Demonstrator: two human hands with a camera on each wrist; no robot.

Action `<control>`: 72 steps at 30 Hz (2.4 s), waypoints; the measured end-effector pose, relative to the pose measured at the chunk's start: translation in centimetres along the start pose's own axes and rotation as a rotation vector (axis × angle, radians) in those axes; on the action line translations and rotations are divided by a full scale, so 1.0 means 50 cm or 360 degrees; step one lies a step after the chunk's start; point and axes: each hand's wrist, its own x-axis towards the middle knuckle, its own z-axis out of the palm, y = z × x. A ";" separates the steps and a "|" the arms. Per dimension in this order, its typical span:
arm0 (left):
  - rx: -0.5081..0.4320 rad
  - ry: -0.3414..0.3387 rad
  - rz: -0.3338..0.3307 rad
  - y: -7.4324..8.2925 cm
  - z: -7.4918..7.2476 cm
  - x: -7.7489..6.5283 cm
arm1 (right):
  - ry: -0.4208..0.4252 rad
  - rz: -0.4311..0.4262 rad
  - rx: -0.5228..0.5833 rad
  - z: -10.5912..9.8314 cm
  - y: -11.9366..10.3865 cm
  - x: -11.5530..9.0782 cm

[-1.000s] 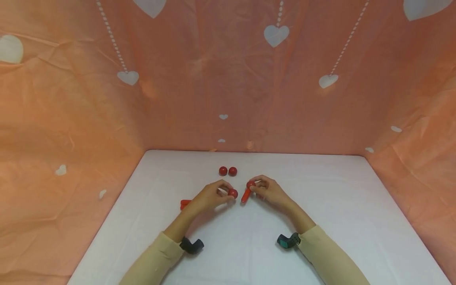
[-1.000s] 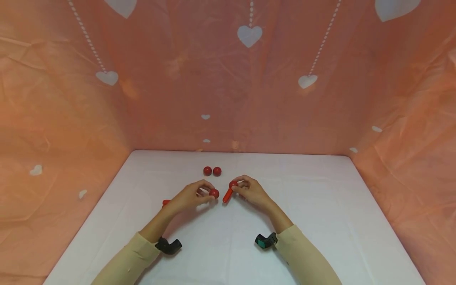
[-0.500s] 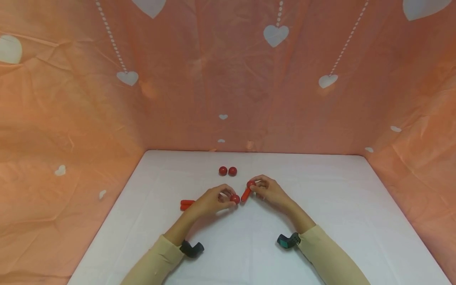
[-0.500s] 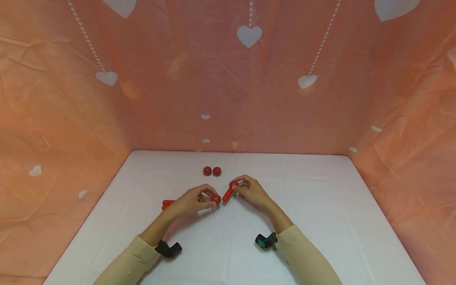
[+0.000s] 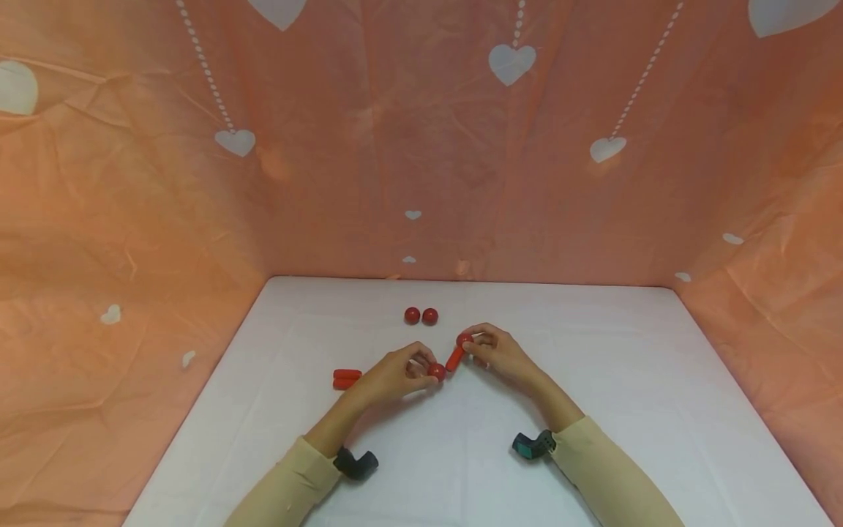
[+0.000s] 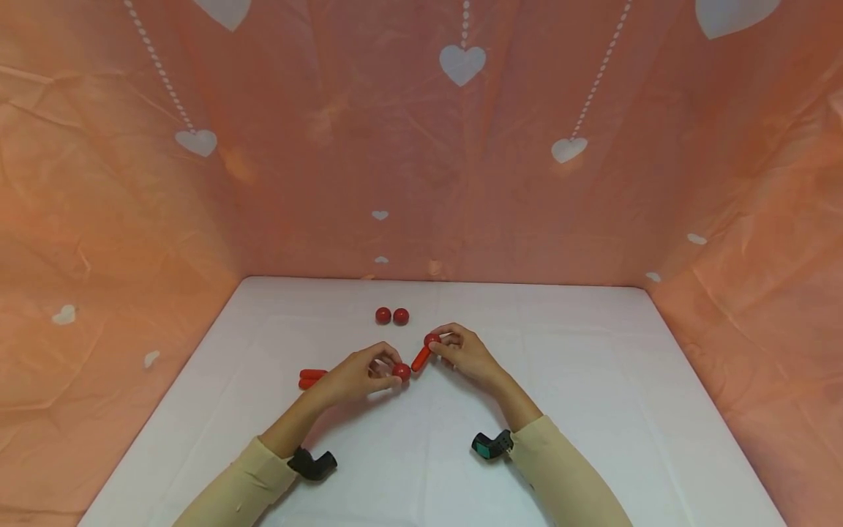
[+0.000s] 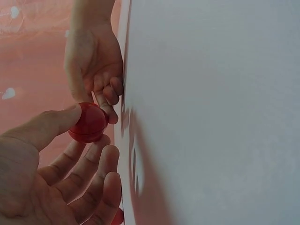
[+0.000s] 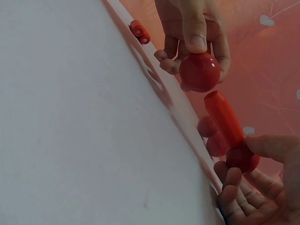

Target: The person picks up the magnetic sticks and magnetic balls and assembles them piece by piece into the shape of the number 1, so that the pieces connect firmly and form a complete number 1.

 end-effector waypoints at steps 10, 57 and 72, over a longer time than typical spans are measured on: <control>0.0001 -0.0017 -0.0048 0.001 0.005 0.000 | 0.0009 0.0003 0.0029 0.000 -0.002 -0.002; -0.0034 0.0056 -0.0025 -0.012 0.020 0.011 | 0.0049 -0.0013 -0.0091 0.004 -0.013 -0.003; -0.0032 0.0150 -0.0102 -0.011 0.022 0.015 | 0.0045 -0.0092 -0.0167 0.016 -0.016 -0.012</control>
